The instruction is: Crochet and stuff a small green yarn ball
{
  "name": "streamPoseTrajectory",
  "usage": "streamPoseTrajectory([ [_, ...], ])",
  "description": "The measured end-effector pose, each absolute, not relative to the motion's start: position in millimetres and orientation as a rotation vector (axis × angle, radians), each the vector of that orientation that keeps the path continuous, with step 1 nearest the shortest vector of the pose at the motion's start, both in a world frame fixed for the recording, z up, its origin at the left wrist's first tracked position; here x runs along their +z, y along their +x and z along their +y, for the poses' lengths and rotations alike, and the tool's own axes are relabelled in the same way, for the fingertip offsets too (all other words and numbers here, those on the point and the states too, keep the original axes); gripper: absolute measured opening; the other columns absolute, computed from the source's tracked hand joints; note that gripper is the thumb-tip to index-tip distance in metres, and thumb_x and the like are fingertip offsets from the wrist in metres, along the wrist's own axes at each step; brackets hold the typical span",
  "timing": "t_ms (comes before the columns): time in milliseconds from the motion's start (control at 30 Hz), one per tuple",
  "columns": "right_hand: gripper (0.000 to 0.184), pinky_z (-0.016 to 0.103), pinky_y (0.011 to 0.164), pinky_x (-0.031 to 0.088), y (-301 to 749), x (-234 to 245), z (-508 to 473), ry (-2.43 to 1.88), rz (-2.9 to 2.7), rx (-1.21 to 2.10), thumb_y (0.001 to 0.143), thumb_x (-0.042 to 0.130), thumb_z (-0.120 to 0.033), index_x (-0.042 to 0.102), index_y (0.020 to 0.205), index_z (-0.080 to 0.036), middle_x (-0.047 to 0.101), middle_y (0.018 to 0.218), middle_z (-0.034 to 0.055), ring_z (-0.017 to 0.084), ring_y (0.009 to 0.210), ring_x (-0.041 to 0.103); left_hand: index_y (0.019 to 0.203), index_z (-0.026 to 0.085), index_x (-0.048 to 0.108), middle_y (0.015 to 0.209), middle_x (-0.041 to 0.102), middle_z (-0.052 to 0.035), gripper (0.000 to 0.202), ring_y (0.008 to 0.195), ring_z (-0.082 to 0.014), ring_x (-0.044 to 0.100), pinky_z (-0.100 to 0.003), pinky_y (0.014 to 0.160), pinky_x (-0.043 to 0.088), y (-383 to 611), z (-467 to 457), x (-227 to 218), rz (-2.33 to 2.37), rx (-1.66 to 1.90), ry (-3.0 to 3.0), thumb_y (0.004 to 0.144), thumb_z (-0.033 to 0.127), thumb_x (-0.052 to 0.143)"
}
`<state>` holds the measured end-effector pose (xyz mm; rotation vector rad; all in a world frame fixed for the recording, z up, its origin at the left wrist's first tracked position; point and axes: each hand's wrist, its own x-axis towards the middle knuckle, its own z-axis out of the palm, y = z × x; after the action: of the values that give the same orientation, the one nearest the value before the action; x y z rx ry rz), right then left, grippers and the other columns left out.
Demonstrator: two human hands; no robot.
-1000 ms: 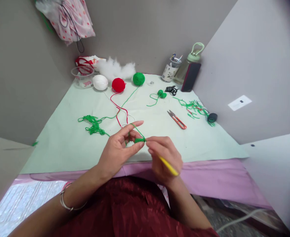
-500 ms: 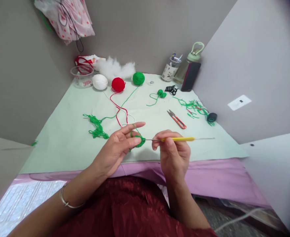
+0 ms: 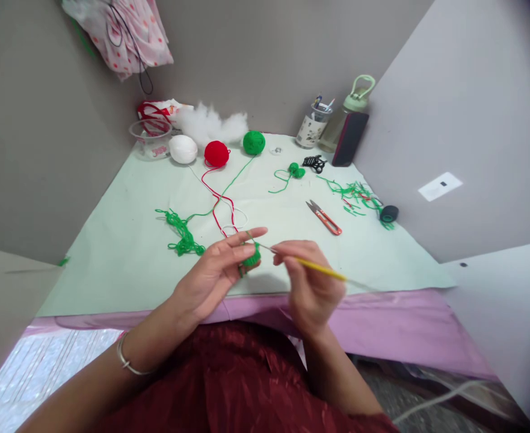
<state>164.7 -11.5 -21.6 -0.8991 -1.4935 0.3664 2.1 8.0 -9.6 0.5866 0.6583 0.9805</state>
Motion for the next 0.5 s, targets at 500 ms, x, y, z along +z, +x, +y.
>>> streamPoseTrajectory([
  [500, 0.02, 0.028, 0.068, 0.057, 168.4, -22.0, -0.9, -0.757, -1.165, 1.011, 0.104, 0.058, -0.032, 0.074, 0.096, -0.023, 0.076, 0.091, 0.0023, 0.012, 0.07, 0.067, 0.115, 0.03, 0.081, 0.095, 0.063, -0.0007, 0.031, 0.095, -0.0146, 0.054, -0.024, 0.085, 0.043, -2.9, 2.3, -4.7, 0.821, 1.094, 0.946, 0.085, 0.024, 0.078],
])
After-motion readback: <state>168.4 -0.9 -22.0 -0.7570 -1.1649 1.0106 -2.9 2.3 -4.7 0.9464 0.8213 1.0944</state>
